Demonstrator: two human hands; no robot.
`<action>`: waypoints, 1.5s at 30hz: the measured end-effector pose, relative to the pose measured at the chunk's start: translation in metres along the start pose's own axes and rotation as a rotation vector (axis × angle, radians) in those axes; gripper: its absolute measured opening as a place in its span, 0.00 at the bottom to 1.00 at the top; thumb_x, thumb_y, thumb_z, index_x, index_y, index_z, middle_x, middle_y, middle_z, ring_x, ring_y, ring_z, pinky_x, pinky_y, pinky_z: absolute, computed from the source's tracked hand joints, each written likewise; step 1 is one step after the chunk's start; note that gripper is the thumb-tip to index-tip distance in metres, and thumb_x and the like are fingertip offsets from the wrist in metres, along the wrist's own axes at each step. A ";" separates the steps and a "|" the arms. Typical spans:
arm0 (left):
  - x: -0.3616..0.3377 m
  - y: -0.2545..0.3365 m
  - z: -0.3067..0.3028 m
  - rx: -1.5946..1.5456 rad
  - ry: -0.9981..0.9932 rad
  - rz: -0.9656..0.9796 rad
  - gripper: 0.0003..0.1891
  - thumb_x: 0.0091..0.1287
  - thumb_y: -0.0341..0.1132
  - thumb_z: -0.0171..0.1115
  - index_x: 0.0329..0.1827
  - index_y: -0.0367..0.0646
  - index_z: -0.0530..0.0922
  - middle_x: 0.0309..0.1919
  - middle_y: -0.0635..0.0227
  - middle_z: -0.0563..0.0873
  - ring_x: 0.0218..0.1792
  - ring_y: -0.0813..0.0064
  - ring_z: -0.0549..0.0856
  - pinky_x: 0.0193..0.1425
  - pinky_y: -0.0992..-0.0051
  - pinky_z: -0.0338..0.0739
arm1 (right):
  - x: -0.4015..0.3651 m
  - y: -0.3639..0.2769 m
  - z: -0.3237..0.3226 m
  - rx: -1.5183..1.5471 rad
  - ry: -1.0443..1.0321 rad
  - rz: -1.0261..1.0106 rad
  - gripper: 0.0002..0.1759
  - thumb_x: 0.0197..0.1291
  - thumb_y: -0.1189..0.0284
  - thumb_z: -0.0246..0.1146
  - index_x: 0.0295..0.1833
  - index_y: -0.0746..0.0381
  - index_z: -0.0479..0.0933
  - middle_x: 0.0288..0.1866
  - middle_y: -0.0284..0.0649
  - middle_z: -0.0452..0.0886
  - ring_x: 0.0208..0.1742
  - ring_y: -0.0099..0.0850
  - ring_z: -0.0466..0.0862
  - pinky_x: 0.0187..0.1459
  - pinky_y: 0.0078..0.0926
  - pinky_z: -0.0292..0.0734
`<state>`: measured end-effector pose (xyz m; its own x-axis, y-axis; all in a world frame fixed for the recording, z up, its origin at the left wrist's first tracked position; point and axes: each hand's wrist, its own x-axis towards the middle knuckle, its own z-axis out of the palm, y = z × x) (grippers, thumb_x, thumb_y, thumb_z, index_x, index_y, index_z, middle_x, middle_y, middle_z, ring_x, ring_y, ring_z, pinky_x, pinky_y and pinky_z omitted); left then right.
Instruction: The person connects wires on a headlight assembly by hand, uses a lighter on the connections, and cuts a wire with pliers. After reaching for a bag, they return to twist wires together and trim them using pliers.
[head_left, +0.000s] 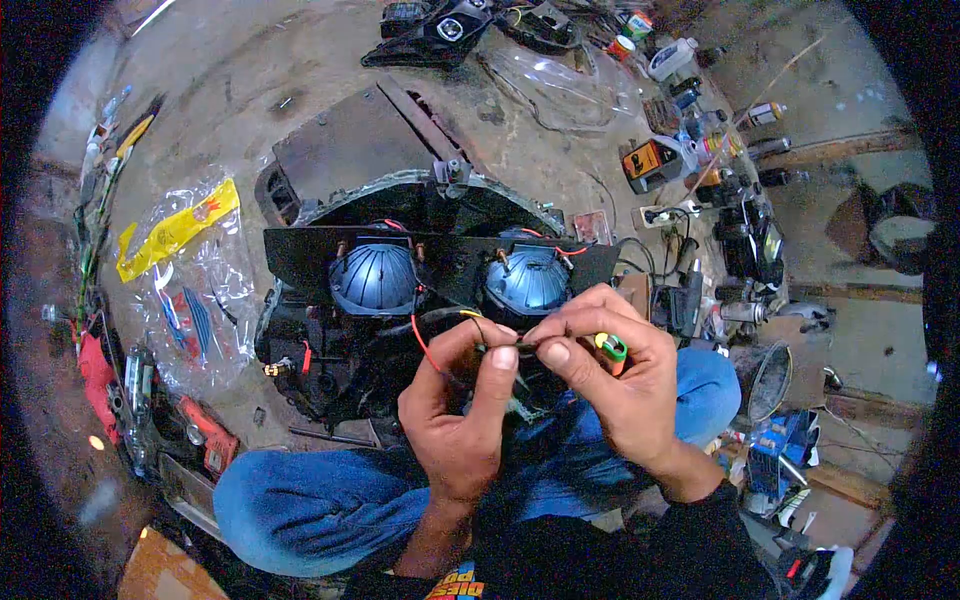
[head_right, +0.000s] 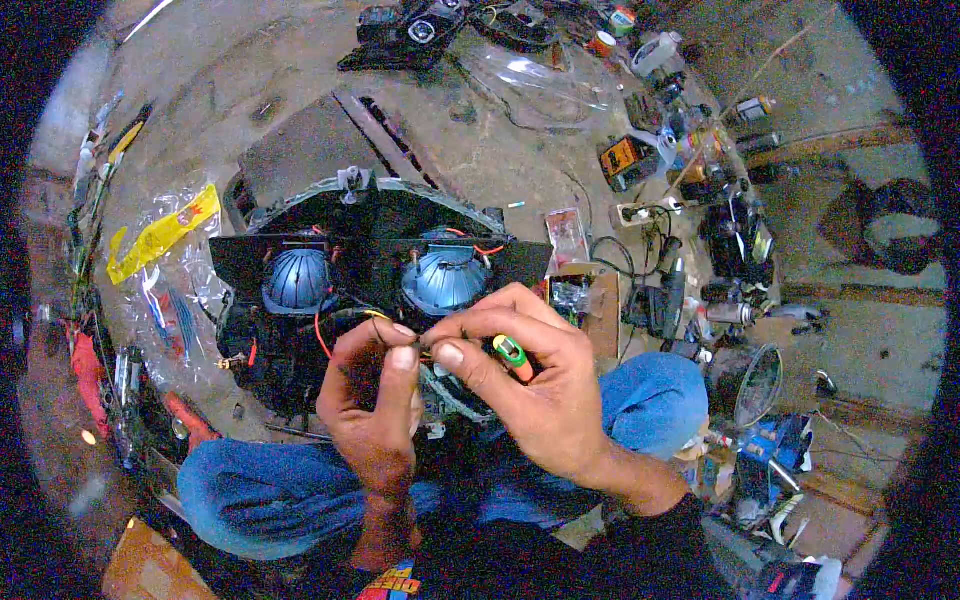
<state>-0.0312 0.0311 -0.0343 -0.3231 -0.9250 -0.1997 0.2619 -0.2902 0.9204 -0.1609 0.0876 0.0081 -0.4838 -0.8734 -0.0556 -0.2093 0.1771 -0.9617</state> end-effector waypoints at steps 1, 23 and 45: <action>0.000 0.002 -0.002 -0.038 -0.004 -0.051 0.06 0.73 0.26 0.66 0.50 0.37 0.83 0.36 0.76 0.85 0.32 0.90 0.77 0.37 0.86 0.70 | 0.000 0.000 0.000 0.009 0.004 -0.012 0.09 0.63 0.73 0.74 0.46 0.65 0.86 0.41 0.38 0.84 0.45 0.25 0.81 0.47 0.24 0.75; -0.002 0.008 -0.012 -0.073 -0.104 -0.165 0.07 0.77 0.31 0.61 0.51 0.38 0.78 0.31 0.76 0.80 0.27 0.91 0.73 0.29 0.85 0.67 | 0.000 -0.002 -0.003 -0.085 0.073 -0.096 0.07 0.57 0.77 0.75 0.42 0.65 0.87 0.42 0.40 0.87 0.44 0.30 0.84 0.47 0.27 0.78; -0.002 0.001 -0.013 0.241 -0.055 0.000 0.08 0.72 0.31 0.64 0.48 0.35 0.80 0.39 0.63 0.87 0.40 0.76 0.85 0.48 0.74 0.80 | 0.001 -0.003 0.003 -0.391 0.062 -0.320 0.10 0.49 0.79 0.77 0.39 0.62 0.87 0.38 0.41 0.83 0.39 0.32 0.85 0.39 0.27 0.80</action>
<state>-0.0188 0.0291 -0.0372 -0.3738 -0.9084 -0.1871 0.0399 -0.2173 0.9753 -0.1579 0.0848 0.0104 -0.3903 -0.8853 0.2529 -0.6524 0.0720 -0.7545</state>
